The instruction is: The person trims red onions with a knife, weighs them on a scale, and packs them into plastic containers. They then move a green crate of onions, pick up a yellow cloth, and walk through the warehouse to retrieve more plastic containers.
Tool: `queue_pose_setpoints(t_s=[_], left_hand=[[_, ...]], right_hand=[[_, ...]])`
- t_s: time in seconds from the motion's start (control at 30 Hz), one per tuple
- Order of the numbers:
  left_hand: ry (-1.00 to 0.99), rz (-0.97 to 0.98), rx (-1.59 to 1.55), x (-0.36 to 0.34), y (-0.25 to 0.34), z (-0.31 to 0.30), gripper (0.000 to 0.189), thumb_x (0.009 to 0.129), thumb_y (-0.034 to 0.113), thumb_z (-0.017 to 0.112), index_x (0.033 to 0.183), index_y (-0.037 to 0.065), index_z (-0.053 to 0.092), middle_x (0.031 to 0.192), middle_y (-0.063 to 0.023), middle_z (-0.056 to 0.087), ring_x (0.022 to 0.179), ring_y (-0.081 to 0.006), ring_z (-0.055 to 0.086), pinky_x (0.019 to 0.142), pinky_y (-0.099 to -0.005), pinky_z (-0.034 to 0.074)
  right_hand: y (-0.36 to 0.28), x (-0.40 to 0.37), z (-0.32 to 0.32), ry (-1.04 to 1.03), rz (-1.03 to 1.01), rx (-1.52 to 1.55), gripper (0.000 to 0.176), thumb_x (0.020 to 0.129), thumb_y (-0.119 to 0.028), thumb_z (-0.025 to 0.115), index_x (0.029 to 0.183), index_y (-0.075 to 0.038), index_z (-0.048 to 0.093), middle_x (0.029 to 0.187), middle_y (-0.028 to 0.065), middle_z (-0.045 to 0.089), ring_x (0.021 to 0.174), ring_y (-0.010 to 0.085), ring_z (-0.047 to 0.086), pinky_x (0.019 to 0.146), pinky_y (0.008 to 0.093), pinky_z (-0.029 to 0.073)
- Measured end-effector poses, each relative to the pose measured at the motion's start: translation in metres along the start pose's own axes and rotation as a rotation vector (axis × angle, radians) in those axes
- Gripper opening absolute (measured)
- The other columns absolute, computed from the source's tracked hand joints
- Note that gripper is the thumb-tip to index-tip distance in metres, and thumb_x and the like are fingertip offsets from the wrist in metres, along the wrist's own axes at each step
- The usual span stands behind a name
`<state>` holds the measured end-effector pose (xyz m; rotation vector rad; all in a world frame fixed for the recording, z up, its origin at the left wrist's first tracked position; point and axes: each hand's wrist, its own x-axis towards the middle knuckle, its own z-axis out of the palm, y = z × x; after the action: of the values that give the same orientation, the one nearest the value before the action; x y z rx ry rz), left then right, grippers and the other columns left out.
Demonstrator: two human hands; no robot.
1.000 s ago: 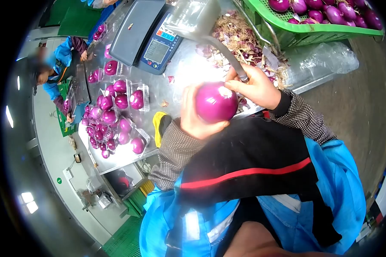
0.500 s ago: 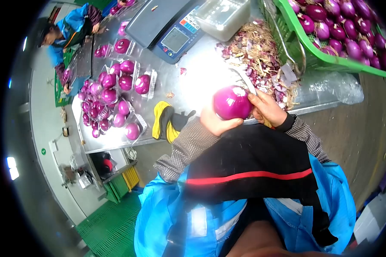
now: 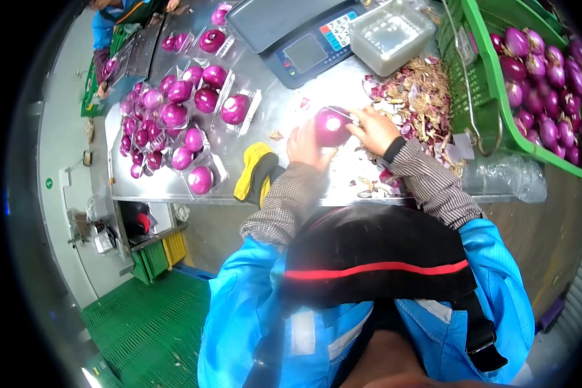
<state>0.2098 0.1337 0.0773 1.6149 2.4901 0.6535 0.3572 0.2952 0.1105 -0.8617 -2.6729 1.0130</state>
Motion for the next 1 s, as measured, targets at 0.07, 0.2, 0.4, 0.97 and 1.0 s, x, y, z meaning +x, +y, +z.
queue_pose_setpoints(t_s=[0.07,0.2,0.4,0.97,1.0], left_hand=[[-0.081,-0.086,-0.065,-0.001,-0.008,-0.011,0.074,0.079,0.028,0.073,0.139,0.003,0.038,0.138,-0.0223,0.042,0.128,-0.0414,0.039,0.108,-0.0459,0.032],[-0.025,-0.289,-0.322,-0.004,-0.044,0.017,0.053,0.088,0.026,0.062,0.131,-0.002,0.046,0.123,-0.0247,0.052,0.117,-0.0342,0.051,0.1,-0.0387,0.041],[-0.313,-0.768,-0.864,0.021,-0.043,0.002,0.034,0.093,0.026,0.054,0.115,0.0,0.06,0.09,-0.0113,0.066,0.066,-0.0157,0.059,0.062,-0.0293,0.05],[0.74,-0.777,-1.137,0.28,-0.281,-0.165,0.028,0.097,0.02,0.047,0.107,-0.002,0.062,0.088,-0.0155,0.067,0.07,-0.0217,0.067,0.057,-0.0311,0.055],[0.641,-0.725,-1.095,0.285,-0.301,-0.174,0.025,0.096,0.02,0.051,0.103,-0.001,0.062,0.088,-0.0146,0.067,0.072,-0.0208,0.066,0.06,-0.0314,0.055]], right_hand=[[0.014,0.0,0.006,0.134,0.054,0.001,0.043,0.09,-0.029,0.06,0.126,-0.007,0.053,0.105,0.021,0.061,0.087,0.0358,0.063,0.075,0.0432,0.051],[0.024,0.015,0.0,0.104,0.271,-0.18,0.05,0.089,-0.031,0.06,0.13,-0.006,0.045,0.115,0.0234,0.058,0.092,0.0379,0.063,0.079,0.0468,0.051],[0.038,0.03,0.019,0.228,0.25,0.206,0.037,0.086,-0.024,0.062,0.111,0.003,0.054,0.1,0.026,0.064,0.095,0.039,0.063,0.081,0.0423,0.05],[-0.066,0.018,0.039,0.167,0.243,0.456,0.014,0.09,-0.015,0.062,0.094,-0.002,0.06,0.071,0.0105,0.06,0.062,0.0162,0.056,0.059,0.0309,0.045],[-0.066,0.017,0.043,0.15,0.272,0.449,0.014,0.09,-0.015,0.062,0.094,-0.002,0.06,0.071,0.0109,0.06,0.062,0.0167,0.057,0.059,0.0308,0.045]])
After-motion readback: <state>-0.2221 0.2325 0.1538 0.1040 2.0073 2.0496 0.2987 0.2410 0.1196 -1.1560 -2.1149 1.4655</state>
